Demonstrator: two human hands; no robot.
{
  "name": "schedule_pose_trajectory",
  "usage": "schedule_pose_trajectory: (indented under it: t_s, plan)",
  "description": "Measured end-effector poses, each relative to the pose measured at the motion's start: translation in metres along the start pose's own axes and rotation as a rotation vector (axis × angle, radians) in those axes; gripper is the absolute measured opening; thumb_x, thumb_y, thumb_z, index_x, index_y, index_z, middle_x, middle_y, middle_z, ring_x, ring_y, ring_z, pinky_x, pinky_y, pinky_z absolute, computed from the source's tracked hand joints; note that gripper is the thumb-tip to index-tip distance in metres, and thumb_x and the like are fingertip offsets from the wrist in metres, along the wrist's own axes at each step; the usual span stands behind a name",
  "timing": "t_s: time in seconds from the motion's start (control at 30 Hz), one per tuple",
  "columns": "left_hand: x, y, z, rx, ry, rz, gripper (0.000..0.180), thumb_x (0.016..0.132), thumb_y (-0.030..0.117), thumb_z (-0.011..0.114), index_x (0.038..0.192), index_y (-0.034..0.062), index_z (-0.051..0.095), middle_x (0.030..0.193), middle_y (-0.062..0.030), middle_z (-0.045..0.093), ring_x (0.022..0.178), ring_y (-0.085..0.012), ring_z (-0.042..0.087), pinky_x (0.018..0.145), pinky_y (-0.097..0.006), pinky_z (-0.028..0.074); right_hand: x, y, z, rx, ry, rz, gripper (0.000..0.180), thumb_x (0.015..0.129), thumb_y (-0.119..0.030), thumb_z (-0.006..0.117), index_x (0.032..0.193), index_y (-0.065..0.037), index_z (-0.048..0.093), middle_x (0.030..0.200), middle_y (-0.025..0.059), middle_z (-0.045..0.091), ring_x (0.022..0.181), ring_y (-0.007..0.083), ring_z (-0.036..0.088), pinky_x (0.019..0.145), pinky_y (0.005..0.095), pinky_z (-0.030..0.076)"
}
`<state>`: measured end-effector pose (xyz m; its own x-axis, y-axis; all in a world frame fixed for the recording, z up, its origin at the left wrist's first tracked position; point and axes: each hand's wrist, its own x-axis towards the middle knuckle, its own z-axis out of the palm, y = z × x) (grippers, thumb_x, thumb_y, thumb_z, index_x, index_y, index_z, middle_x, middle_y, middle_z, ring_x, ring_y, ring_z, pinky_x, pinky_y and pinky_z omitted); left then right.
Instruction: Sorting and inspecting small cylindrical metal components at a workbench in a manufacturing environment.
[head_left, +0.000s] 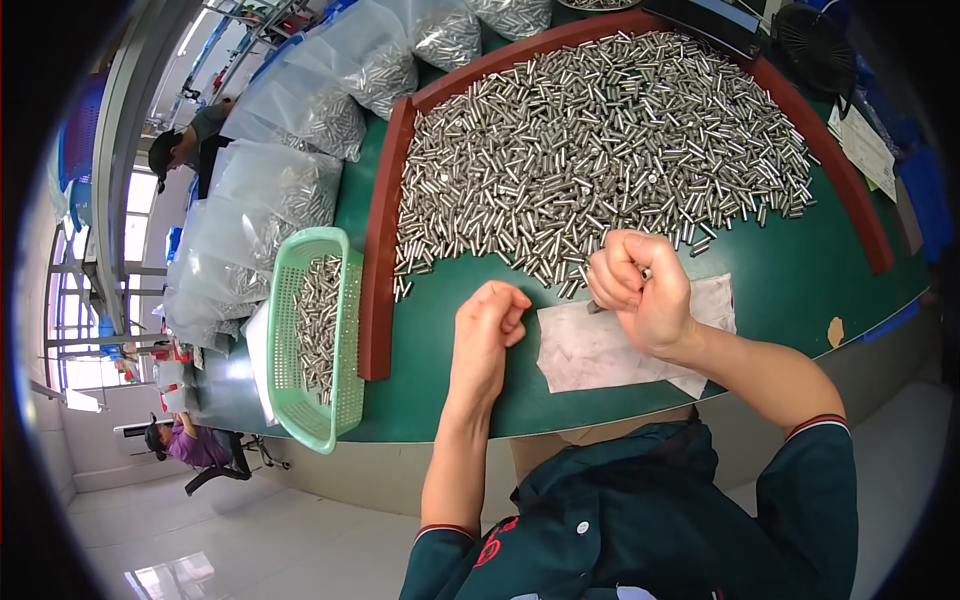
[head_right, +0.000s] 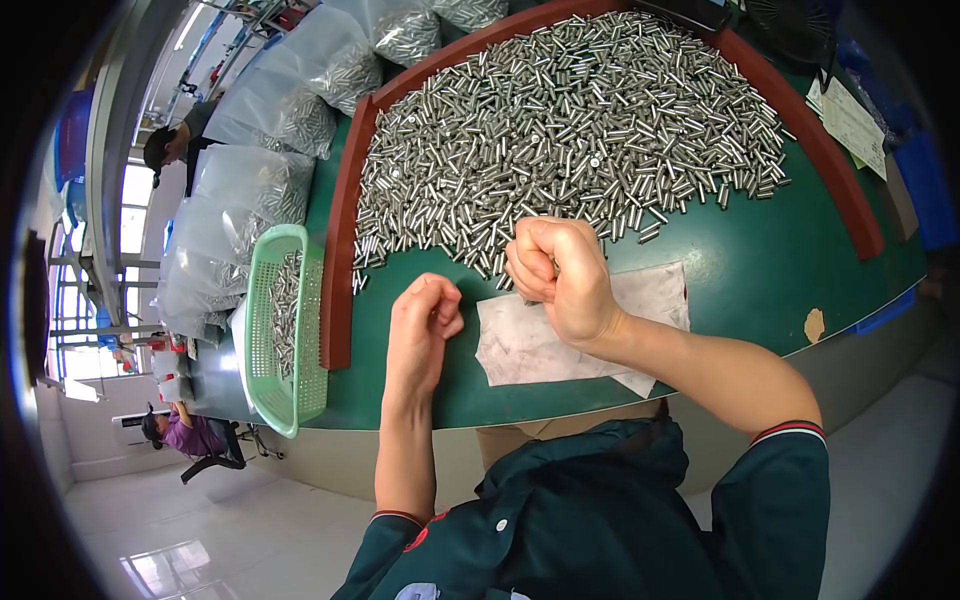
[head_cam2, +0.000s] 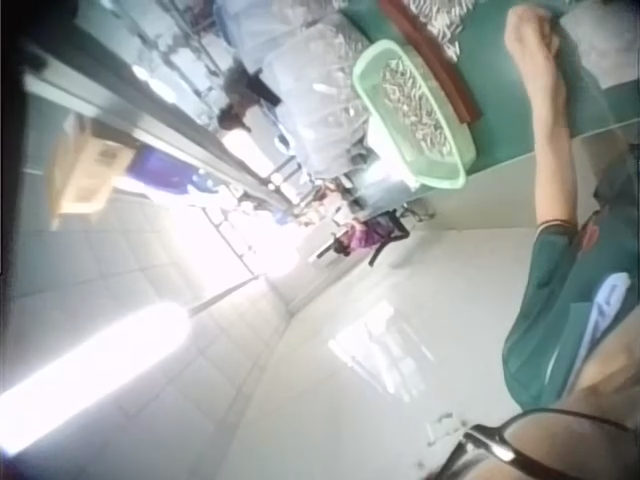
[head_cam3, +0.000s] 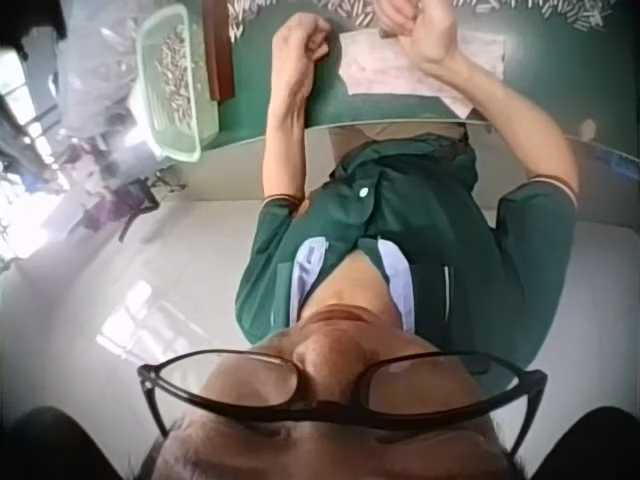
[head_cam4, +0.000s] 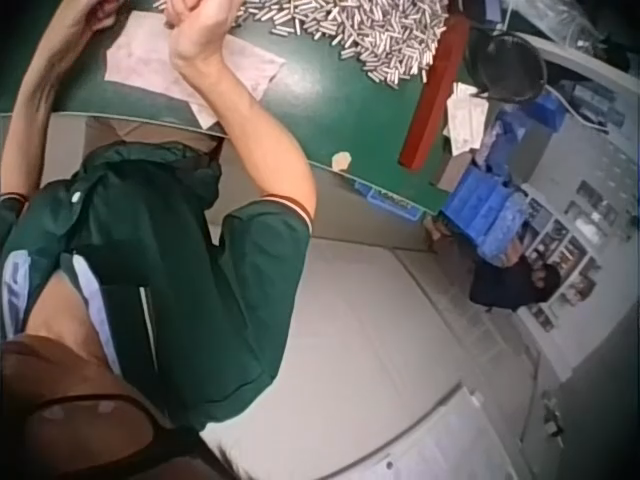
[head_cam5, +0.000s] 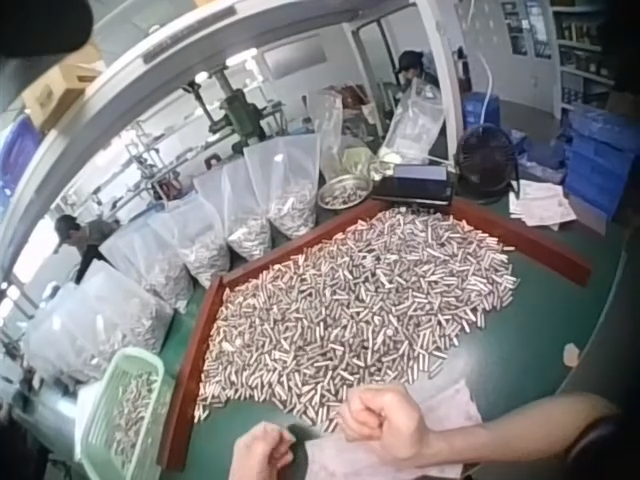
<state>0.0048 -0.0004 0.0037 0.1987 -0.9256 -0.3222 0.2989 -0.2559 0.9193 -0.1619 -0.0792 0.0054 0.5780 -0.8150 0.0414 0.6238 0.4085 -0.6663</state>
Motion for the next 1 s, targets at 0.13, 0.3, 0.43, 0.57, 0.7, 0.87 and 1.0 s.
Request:
schedule_pose_trajectory:
  t_s: [0.13,0.3,0.43,0.57,0.7,0.87,1.0]
  plan:
    - [0.011,-0.003,0.019,1.112,0.332,0.441,0.022,0.07,0.017,0.067,0.063,0.0006,0.053,0.041,-0.0015,0.033,0.036,-0.012,0.031,0.038,-0.03,0.027,0.001,0.001,0.002,0.051,0.018,-0.006,0.03,0.078,-0.018,0.032,0.05,-0.01,0.027,0.042,-0.0017,0.027,0.039,0.0068,0.019,0.038,0.023,0.016]
    - [0.013,-0.006,0.02,1.119,0.306,0.406,0.014,0.069,0.011,0.065,0.066,0.0006,0.055,0.042,-0.004,0.038,0.036,-0.0159,0.036,0.039,-0.031,0.03,0.001,0.001,0.0,-0.021,0.014,-0.007,0.034,0.081,-0.023,0.033,0.05,-0.012,0.027,0.041,-0.0025,0.025,0.039,0.0078,0.017,0.039,0.024,0.016]
    - [0.0,0.002,0.025,1.04,0.207,0.446,0.006,0.069,0.004,0.061,0.069,0.0,0.057,0.044,-0.0052,0.038,0.037,-0.0158,0.037,0.04,-0.03,0.032,0.0,0.002,-0.004,0.016,-0.006,-0.018,0.033,0.081,-0.022,0.033,0.05,-0.011,0.027,0.041,-0.0022,0.026,0.038,0.0079,0.017,0.039,0.0241,0.016]
    - [-0.014,-0.011,0.027,1.044,0.048,0.418,0.006,0.067,0.003,0.063,0.071,0.0016,0.058,0.048,-0.0061,0.039,0.042,-0.0166,0.039,0.042,-0.029,0.033,0.002,0.006,-0.004,0.018,-0.039,0.006,0.033,0.081,-0.021,0.033,0.05,-0.011,0.028,0.041,-0.002,0.026,0.038,0.0075,0.019,0.038,0.0237,0.016]
    - [-0.015,-0.012,0.028,1.001,0.057,0.346,0.008,0.067,0.003,0.064,0.071,0.0013,0.058,0.048,-0.0056,0.037,0.042,-0.0158,0.036,0.042,-0.029,0.031,-0.002,0.008,-0.002,-0.023,-0.011,0.043,0.033,0.082,-0.02,0.033,0.05,-0.01,0.028,0.042,-0.0023,0.026,0.039,0.0072,0.019,0.039,0.0236,0.016]
    - [-0.015,-0.014,0.027,1.003,0.062,0.351,0.008,0.067,0.002,0.064,0.071,0.0013,0.058,0.047,-0.0049,0.035,0.042,-0.0153,0.034,0.042,-0.028,0.031,-0.003,0.012,-0.003,-0.024,-0.013,0.038,0.033,0.081,-0.02,0.033,0.05,-0.01,0.027,0.042,-0.0023,0.026,0.039,0.0073,0.019,0.039,0.0234,0.017]
    - [-0.014,-0.014,0.027,1.002,0.067,0.347,0.008,0.066,0.002,0.064,0.071,0.0014,0.058,0.046,-0.0048,0.034,0.042,-0.0155,0.034,0.042,-0.028,0.03,-0.003,0.012,-0.003,-0.013,-0.018,0.022,0.033,0.081,-0.02,0.034,0.05,-0.01,0.028,0.042,-0.0022,0.026,0.039,0.0074,0.02,0.039,0.0234,0.017]
